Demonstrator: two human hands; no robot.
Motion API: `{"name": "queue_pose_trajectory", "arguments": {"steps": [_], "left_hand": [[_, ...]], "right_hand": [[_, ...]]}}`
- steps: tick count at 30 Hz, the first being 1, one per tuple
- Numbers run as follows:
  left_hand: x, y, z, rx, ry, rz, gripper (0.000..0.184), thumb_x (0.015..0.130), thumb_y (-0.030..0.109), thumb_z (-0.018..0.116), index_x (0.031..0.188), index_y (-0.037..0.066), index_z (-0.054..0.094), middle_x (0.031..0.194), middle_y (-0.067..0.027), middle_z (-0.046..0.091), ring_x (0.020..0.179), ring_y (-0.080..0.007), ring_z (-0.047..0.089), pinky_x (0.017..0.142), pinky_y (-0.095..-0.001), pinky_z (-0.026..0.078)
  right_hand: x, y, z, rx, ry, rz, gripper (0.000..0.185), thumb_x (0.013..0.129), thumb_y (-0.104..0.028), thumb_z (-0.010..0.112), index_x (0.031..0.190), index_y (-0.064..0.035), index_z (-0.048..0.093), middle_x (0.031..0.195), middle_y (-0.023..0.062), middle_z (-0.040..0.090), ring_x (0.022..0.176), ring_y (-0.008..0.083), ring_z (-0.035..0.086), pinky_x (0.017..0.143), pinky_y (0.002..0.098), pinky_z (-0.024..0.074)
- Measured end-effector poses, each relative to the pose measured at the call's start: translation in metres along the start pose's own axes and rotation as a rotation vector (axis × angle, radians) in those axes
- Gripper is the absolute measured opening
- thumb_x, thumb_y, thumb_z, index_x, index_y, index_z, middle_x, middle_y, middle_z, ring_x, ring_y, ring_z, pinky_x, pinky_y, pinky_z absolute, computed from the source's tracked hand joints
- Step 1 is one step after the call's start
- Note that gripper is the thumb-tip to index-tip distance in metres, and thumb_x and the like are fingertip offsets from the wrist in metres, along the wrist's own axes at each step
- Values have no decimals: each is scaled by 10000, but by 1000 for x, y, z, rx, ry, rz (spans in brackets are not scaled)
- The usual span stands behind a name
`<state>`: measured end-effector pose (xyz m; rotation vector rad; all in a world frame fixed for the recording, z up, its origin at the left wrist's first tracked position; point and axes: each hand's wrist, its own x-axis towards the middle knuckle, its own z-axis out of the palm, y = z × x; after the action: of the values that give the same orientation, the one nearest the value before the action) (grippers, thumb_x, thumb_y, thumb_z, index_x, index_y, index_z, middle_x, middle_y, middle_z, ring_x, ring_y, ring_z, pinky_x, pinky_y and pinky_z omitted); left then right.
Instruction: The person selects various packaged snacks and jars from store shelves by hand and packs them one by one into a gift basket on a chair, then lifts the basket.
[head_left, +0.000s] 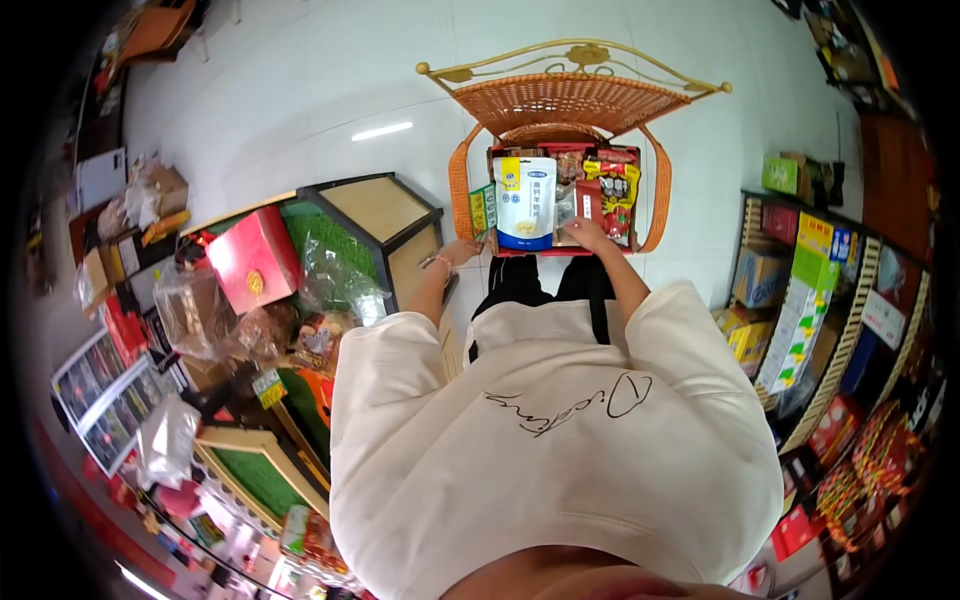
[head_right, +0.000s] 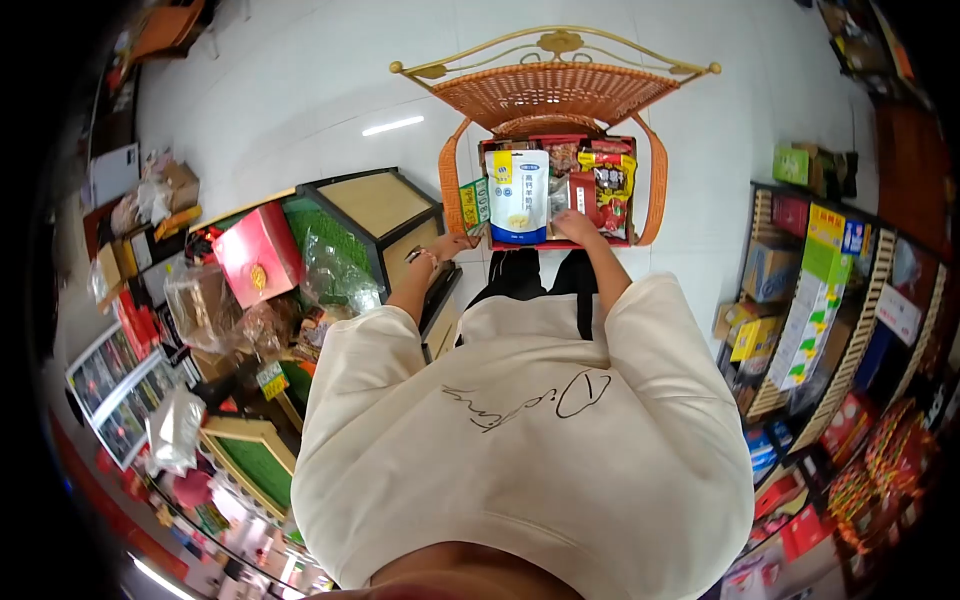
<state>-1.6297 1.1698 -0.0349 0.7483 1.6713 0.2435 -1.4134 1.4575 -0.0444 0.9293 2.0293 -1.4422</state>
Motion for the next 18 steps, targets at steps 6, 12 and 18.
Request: {"name": "queue_pose_trajectory", "arguments": {"steps": [6, 12, 18], "left_hand": [[-30, 0, 38, -282, 546, -211, 431, 786, 361, 545, 1077, 46, 585, 1057, -197, 595, 987, -331, 567, 846, -380, 438], [-22, 91, 174, -713, 1044, -278, 300, 832, 262, 437, 933, 40, 611, 864, -182, 638, 851, -337, 602, 741, -416, 458], [-44, 243, 328, -372, 902, -577, 259, 778, 303, 522, 972, 182, 644, 889, -117, 651, 855, -275, 612, 783, -421, 466]], "right_hand": [[-16, 43, -65, -123, 48, -106, 282, 804, -279, 517, 765, -16, 610, 744, 128, 620, 705, 194, 594, 634, 340, 455], [-11, 99, -114, -362, -180, -202, 312, 783, -315, 550, 811, -17, 641, 724, 145, 633, 724, 253, 622, 650, 351, 479], [17, 175, -163, -657, -354, -23, 329, 748, -261, 516, 924, -16, 648, 936, 232, 624, 927, 352, 595, 820, 388, 451]]}}
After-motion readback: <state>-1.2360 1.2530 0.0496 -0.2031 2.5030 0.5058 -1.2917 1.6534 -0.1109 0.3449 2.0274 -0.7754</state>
